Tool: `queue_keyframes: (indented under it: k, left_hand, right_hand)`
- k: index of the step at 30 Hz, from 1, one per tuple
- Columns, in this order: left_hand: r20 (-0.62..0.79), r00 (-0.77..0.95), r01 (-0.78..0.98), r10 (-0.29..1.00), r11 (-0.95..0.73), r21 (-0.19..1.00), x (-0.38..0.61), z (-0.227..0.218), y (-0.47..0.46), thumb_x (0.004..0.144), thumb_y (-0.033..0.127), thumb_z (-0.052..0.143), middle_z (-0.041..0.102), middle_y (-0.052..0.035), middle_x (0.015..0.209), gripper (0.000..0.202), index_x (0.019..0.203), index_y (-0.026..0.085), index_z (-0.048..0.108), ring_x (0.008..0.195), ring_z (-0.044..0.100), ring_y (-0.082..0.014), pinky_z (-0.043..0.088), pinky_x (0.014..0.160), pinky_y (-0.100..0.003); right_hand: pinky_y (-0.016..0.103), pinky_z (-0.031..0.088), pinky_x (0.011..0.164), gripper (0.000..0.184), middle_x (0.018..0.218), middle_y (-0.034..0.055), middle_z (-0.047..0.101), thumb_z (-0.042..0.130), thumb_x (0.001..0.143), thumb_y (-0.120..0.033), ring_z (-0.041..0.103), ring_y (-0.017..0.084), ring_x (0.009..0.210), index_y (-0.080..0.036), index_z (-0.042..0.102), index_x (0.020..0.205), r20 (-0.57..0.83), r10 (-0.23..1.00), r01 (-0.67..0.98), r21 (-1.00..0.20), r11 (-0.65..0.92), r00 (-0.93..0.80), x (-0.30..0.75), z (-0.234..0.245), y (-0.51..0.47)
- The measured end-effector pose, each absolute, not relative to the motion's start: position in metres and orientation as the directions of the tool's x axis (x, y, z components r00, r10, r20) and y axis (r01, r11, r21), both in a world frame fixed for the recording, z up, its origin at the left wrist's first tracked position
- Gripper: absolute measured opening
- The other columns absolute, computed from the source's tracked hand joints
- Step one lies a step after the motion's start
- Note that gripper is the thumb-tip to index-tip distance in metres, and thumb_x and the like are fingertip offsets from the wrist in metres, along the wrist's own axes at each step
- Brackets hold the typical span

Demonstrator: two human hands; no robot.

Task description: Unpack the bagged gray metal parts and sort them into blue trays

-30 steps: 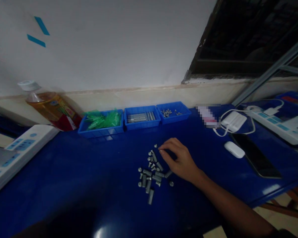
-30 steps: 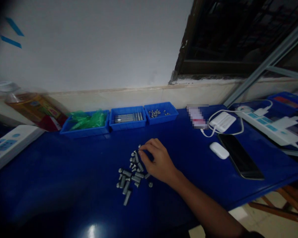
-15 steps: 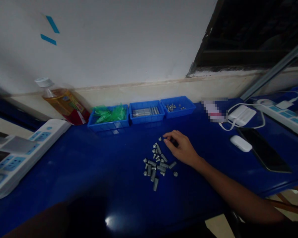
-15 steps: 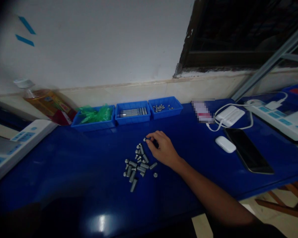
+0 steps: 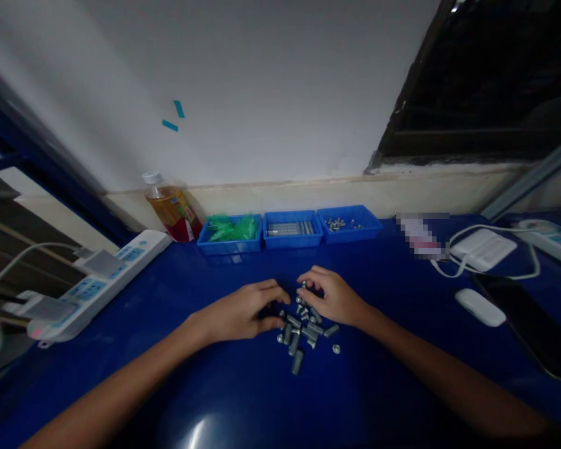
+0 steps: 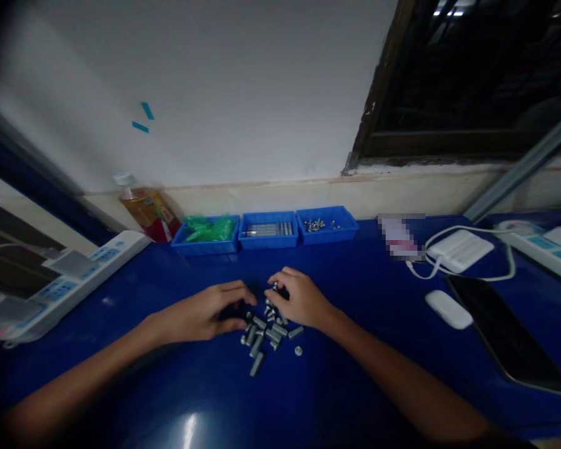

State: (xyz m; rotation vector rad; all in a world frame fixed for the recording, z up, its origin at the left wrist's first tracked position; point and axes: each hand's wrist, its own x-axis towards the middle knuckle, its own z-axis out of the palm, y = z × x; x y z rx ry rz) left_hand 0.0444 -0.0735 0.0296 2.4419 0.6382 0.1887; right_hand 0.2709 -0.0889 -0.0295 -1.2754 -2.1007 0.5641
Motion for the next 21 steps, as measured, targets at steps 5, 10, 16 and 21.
queue_keyframes:
  k: [5,10,16,21]
  left_hand:
    - [0.027,0.887,0.348,0.461,-0.706,0.616,0.045,0.0,-0.067,0.09,0.018,0.048,0.056,-0.0048,0.092,0.013,0.097,0.017,0.06,0.084,0.056,-0.0145,0.045,0.077,-0.026]
    - [0.128,0.804,0.339,0.581,-0.625,0.703,0.043,-0.013,-0.063,0.091,0.022,0.048,0.057,-0.0036,0.085,0.013,0.091,0.016,0.059,0.074,0.054,-0.0121,0.043,0.068,-0.022]
    - [0.167,0.607,0.331,0.777,-0.438,0.836,0.039,-0.018,-0.06,0.087,0.034,0.054,0.055,-0.0008,0.073,0.021,0.083,0.014,0.058,0.066,0.051,-0.0121,0.039,0.062,-0.023]
    - [0.157,0.542,0.236,0.826,-0.328,0.914,0.042,-0.024,-0.066,0.082,0.041,0.058,0.05,0.0023,0.062,0.032,0.066,0.014,0.051,0.059,0.045,-0.0102,0.036,0.056,-0.021]
  right_hand:
    - [0.026,0.042,0.066,0.016,0.074,0.0006,0.055,0.057,0.083,-0.022,0.053,0.013,0.07,-0.018,0.063,0.097,0.288,0.914,0.615,-0.677,0.405,-0.285,0.269,-0.036,-0.091]
    - [0.027,0.043,0.067,0.019,0.074,-0.0002,0.055,0.055,0.084,-0.021,0.053,0.013,0.07,-0.018,0.06,0.102,0.296,0.921,0.634,-0.669,0.388,-0.252,0.268,-0.039,-0.091]
    - [0.032,0.043,0.072,0.022,0.081,0.0048,0.059,0.053,0.086,-0.023,0.054,0.018,0.078,-0.016,0.058,0.106,0.447,0.832,0.685,-0.493,0.536,-0.33,0.253,-0.025,-0.102]
    - [0.036,0.043,0.076,0.017,0.085,0.0071,0.062,0.055,0.086,-0.026,0.056,0.021,0.079,-0.017,0.057,0.101,0.475,0.751,0.667,-0.374,0.645,-0.459,0.224,-0.009,-0.112]
